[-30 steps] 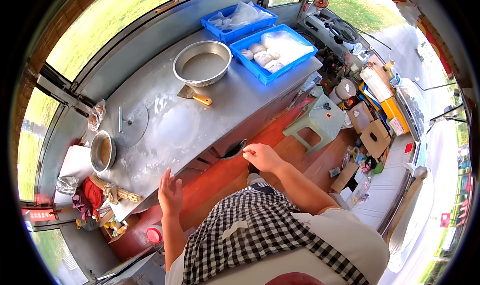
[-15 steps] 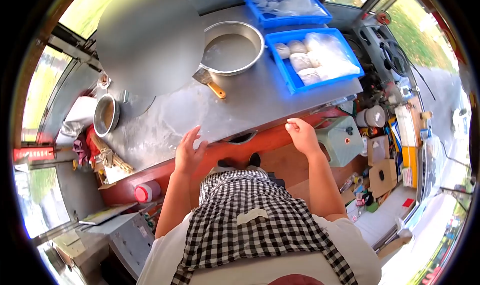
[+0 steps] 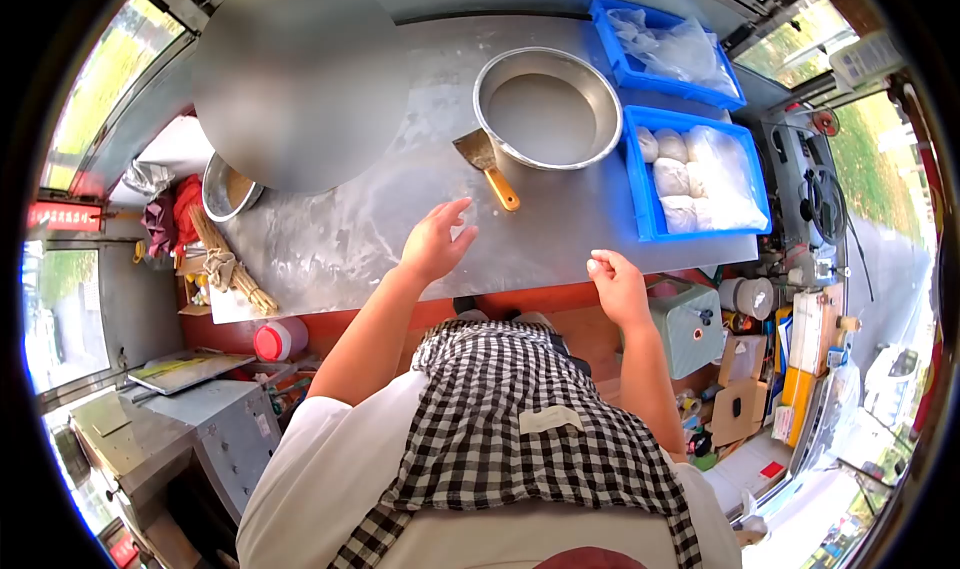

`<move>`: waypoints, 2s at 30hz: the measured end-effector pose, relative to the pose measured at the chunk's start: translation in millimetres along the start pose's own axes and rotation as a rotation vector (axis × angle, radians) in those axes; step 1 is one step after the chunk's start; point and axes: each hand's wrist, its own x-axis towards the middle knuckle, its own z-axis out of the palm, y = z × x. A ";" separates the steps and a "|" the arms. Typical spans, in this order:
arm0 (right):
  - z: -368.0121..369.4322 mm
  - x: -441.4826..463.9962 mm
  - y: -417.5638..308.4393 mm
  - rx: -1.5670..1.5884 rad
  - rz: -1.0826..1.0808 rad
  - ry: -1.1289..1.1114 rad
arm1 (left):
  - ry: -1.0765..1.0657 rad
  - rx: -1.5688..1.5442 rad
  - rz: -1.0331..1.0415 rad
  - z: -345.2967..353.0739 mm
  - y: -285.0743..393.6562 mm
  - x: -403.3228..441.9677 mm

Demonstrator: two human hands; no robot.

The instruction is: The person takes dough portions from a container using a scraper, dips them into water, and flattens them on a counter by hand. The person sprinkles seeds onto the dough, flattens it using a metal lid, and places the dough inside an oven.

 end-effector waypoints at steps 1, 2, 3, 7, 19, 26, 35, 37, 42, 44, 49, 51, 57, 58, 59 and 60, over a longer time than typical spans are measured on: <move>7.8 8.4 -7.2 0.004 -0.012 -0.018 | 0.009 -0.001 0.012 -2.4 -2.3 0.8; 15.8 16.4 -13.9 0.008 -0.024 -0.037 | 0.023 -0.011 0.007 -5.7 -6.2 -0.3; 23.8 25.2 -20.8 0.005 -0.047 -0.067 | 0.038 -0.021 0.001 -9.4 -10.0 -1.7; 58.9 66.6 -40.9 -0.015 -0.131 -0.177 | 0.157 -0.082 -0.076 -22.3 -30.9 -14.7; 115.6 167.7 -67.2 -0.523 -0.267 -0.497 | 0.626 0.020 -0.332 -8.6 -7.1 -68.9; 142.8 202.4 -32.3 -0.436 -0.368 -0.564 | 0.662 0.062 -0.454 22.5 42.4 -89.2; 46.6 164.0 -82.8 0.371 0.111 -0.898 | 0.712 -0.016 -0.392 55.7 44.2 -80.6; 20.4 164.9 -77.4 0.489 0.079 -0.823 | 0.683 -0.033 -0.324 54.0 41.0 -67.0; -44.0 166.9 -71.9 0.686 0.094 -0.442 | 0.561 -0.082 -0.200 40.0 28.9 -22.6; -56.5 175.3 -62.0 0.630 0.146 -0.340 | 0.537 -0.102 -0.153 32.0 27.5 -8.4; -56.8 194.4 -36.8 0.513 0.242 -0.302 | 0.414 -0.163 -0.089 21.1 43.0 20.7; -48.7 202.1 -35.6 0.482 0.232 -0.280 | 0.373 -0.196 -0.057 25.5 46.1 29.4; -32.6 232.9 -42.2 0.469 0.209 -0.256 | 0.290 -0.239 -0.014 45.3 76.7 52.6; -33.4 235.4 -42.5 0.465 0.196 -0.256 | 0.284 -0.230 -0.023 48.1 84.1 56.8; -36.3 238.8 -42.7 0.461 0.182 -0.256 | 0.280 -0.220 -0.031 51.4 92.6 61.3; -42.3 239.5 -42.7 0.477 0.177 -0.289 | 0.274 -0.213 -0.043 56.1 100.5 65.7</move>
